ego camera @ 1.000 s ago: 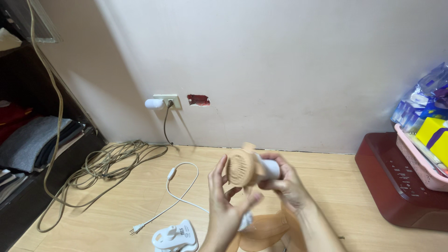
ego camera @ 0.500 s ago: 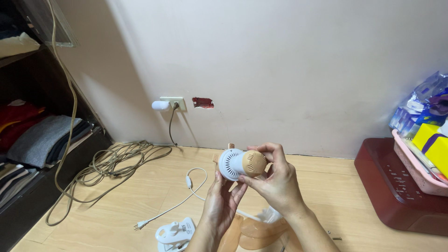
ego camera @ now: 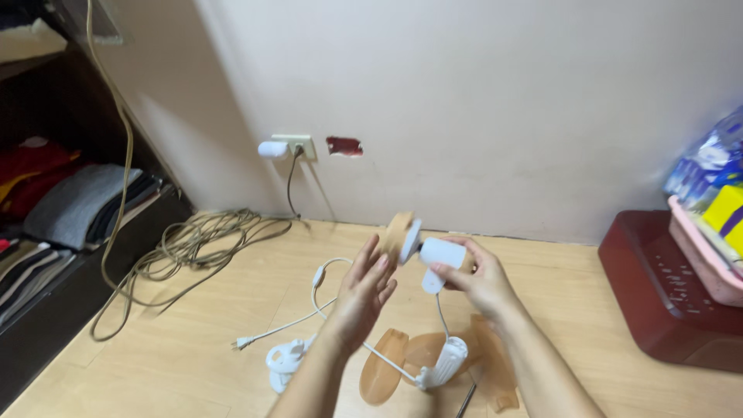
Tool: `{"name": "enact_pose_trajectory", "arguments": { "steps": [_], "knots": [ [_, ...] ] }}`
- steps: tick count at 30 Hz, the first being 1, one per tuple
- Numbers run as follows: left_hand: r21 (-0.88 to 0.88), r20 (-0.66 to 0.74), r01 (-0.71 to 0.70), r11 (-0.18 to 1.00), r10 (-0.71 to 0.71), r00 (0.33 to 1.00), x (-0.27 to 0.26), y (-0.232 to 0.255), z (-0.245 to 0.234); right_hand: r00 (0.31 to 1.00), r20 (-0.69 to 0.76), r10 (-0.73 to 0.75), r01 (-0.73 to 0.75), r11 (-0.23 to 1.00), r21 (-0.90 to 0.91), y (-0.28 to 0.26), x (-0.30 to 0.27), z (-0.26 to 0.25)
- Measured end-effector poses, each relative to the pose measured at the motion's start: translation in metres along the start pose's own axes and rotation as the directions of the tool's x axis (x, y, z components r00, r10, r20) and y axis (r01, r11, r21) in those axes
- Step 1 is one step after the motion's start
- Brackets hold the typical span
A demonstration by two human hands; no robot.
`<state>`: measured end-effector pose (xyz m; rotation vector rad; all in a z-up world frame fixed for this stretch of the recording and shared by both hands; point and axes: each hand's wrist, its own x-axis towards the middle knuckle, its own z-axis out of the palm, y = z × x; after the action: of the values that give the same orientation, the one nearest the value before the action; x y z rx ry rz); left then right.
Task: The person uses a screwdriver to remove screws from the base and neck of a small electric fan, then detaches the fan head with blades and separates the base components. The parts are placed on the floor.
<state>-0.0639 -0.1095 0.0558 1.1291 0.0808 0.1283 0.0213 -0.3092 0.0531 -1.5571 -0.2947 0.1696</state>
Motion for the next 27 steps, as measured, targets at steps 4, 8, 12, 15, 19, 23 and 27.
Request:
{"name": "enact_pose_trajectory", "arguments": {
  "steps": [4, 8, 12, 15, 19, 23, 27],
  "knots": [
    [0.175, -0.054, 0.010, 0.985, -0.001, 0.999, 0.016, 0.011, -0.044, 0.979, -0.079, 0.190, -0.140, 0.894, 0.425, -0.002, 0.027, -0.004],
    [0.539, -0.265, 0.117, 0.834, 0.036, 0.964, 0.008, -0.037, -0.123, 0.996, -0.082, 0.036, 0.019, 0.810, 0.587, -0.042, 0.048, 0.009],
    [0.516, -0.651, 0.253, 0.818, 0.183, 0.736, -0.029, -0.114, -0.212, 0.973, -0.148, -0.175, 0.229, 0.742, 0.629, -0.046, 0.056, 0.039],
    [0.362, -0.914, 0.261, 0.895, 0.287, 0.285, -0.052, -0.153, -0.265, 0.990, -0.130, -0.056, 0.127, 0.760, 0.637, -0.012, 0.063, 0.053],
    [-0.060, -0.931, 0.145, 0.988, -0.107, 0.349, -0.051, -0.183, -0.293, 0.908, -0.058, 0.415, -0.300, 0.741, 0.601, 0.087, 0.068, 0.063],
    [-0.091, -0.894, 0.160, 0.983, -0.151, 0.422, -0.037, -0.204, -0.288, 0.735, 0.046, 0.677, -0.550, 0.554, 0.625, 0.198, 0.062, 0.063],
    [-0.074, -0.847, 0.232, 0.970, -0.184, 0.499, -0.042, -0.238, -0.273, 0.683, -0.030, 0.730, -0.557, 0.547, 0.624, 0.276, 0.057, 0.057]
  ]
}}
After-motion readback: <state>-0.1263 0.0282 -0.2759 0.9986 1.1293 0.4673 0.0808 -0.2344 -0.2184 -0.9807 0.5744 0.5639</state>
